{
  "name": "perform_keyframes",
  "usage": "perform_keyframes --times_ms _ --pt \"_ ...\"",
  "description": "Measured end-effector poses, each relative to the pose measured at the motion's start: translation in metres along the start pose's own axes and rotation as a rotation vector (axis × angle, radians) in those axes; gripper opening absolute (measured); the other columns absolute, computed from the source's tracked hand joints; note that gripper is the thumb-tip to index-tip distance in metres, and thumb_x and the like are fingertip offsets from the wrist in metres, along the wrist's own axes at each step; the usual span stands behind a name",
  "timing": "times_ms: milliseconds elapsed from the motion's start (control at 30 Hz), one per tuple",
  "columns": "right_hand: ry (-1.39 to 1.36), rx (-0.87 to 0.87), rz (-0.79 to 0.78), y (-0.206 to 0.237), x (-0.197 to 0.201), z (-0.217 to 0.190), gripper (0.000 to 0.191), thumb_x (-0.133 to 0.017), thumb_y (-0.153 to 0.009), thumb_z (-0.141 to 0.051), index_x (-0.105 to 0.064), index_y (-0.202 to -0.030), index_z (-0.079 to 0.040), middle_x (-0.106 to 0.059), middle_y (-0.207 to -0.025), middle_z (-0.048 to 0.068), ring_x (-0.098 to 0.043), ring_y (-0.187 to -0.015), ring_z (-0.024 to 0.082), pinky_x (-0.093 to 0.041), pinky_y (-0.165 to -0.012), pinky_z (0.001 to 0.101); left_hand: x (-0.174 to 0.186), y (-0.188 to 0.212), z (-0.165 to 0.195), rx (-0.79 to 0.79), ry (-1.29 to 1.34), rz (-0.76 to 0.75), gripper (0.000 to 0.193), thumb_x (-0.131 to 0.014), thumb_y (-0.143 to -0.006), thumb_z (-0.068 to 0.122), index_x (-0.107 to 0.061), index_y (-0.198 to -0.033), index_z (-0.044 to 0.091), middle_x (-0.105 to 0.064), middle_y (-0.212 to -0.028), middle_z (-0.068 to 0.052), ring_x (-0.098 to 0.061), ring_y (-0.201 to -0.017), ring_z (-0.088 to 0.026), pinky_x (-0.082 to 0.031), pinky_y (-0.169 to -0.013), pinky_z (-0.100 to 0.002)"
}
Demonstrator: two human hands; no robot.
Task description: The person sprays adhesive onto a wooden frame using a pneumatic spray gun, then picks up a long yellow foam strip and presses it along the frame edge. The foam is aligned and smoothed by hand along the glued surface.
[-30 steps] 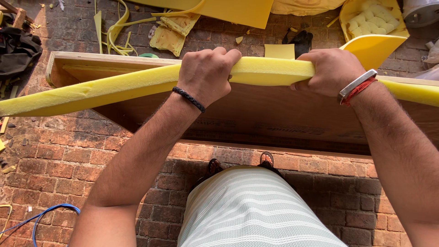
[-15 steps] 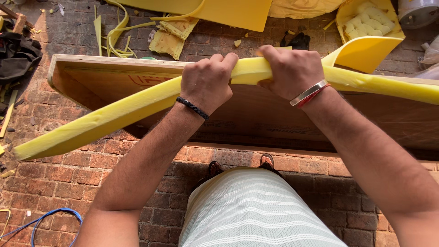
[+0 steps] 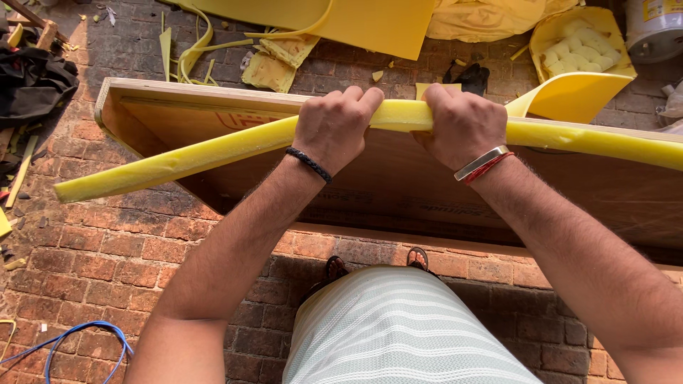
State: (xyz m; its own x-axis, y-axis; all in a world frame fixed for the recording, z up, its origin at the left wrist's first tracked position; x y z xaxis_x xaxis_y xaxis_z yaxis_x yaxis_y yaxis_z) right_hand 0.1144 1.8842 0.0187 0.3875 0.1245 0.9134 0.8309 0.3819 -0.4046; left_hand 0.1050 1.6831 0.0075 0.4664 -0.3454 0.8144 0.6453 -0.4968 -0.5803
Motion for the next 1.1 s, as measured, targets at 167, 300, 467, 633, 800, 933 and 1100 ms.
perform_keyframes --times_ms 167,300,467,633,800,933,1100 --pt "-0.007 -0.13 -0.243 -0.007 0.005 -0.002 0.051 -0.089 -0.08 -0.042 -0.062 -0.114 -0.014 -0.073 -0.096 0.005 -0.072 -0.086 0.025 -0.058 -0.07 0.0431 -0.005 0.001 0.0 -0.002 0.024 -0.012 0.021 -0.072 -0.081 0.0 -0.063 -0.096 0.012 -0.066 -0.08 -0.004 -0.071 -0.071 -0.023 -0.056 -0.057 -0.035" --pt "-0.01 -0.253 -0.671 -0.027 0.004 0.005 0.081 -0.087 -0.075 -0.05 -0.051 -0.143 -0.026 -0.072 -0.111 0.007 -0.07 -0.099 0.028 -0.057 -0.084 0.0446 -0.004 -0.005 -0.002 0.029 0.037 -0.096 0.02 -0.071 -0.08 0.0 -0.062 -0.093 0.011 -0.068 -0.08 -0.005 -0.072 -0.072 -0.024 -0.057 -0.056 -0.038" --pt "-0.007 -0.241 -0.739 -0.04 0.003 0.013 0.06 -0.083 -0.08 -0.045 -0.061 -0.133 -0.03 -0.076 -0.107 0.005 -0.073 -0.099 0.027 -0.058 -0.086 0.0442 -0.001 -0.022 -0.007 0.065 0.092 -0.278 0.016 -0.072 -0.081 0.004 -0.063 -0.092 0.01 -0.072 -0.082 -0.007 -0.074 -0.077 -0.029 -0.058 -0.064 -0.042" --pt "-0.049 -0.203 -0.637 -0.037 -0.001 0.017 0.047 -0.081 -0.082 -0.045 -0.068 -0.123 -0.027 -0.077 -0.094 0.008 -0.074 -0.089 0.03 -0.059 -0.081 0.0453 0.0 -0.037 -0.012 0.079 0.097 -0.398 0.014 -0.076 -0.081 0.01 -0.067 -0.092 0.012 -0.074 -0.082 -0.01 -0.074 -0.081 -0.031 -0.058 -0.07 -0.045" --pt "-0.051 -0.229 -0.641 -0.034 -0.005 0.018 0.047 -0.082 -0.08 -0.045 -0.069 -0.122 -0.027 -0.077 -0.096 0.008 -0.074 -0.091 0.031 -0.059 -0.082 0.0458 -0.003 -0.037 -0.014 0.093 0.08 -0.42 0.017 -0.078 -0.078 0.014 -0.067 -0.092 0.012 -0.074 -0.081 -0.009 -0.074 -0.081 -0.03 -0.058 -0.07 -0.045" --pt "-0.038 -0.225 -0.715 -0.033 -0.01 0.02 0.057 -0.083 -0.082 -0.044 -0.061 -0.131 -0.024 -0.076 -0.104 0.008 -0.073 -0.097 0.029 -0.058 -0.086 0.044 -0.01 -0.033 -0.013 0.085 0.08 -0.358 0.012 -0.075 -0.084 0.01 -0.065 -0.091 0.012 -0.074 -0.084 -0.008 -0.074 -0.082 -0.029 -0.058 -0.069 -0.044" --pt "-0.068 -0.15 -0.7 -0.038 -0.017 0.018 0.08 -0.09 -0.069 -0.05 -0.056 -0.135 -0.02 -0.071 -0.111 0.008 -0.069 -0.103 0.027 -0.057 -0.087 0.0428 -0.019 -0.029 -0.011 0.113 0.105 -0.354 0.012 -0.074 -0.087 0.011 -0.064 -0.093 0.012 -0.074 -0.083 -0.007 -0.074 -0.084 -0.028 -0.058 -0.07 -0.043"
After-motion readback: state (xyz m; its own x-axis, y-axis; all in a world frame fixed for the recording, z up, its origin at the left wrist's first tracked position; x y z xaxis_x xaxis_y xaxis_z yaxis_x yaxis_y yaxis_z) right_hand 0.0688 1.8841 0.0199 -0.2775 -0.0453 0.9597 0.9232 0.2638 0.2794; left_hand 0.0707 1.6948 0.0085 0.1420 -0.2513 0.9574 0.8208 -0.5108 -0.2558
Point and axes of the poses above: each hand's wrist, its own y-axis away from the middle knuckle, its own x-axis out of the back of the hand, z = x × y, the point moved 3 cm from there along -y, towards the middle knuckle
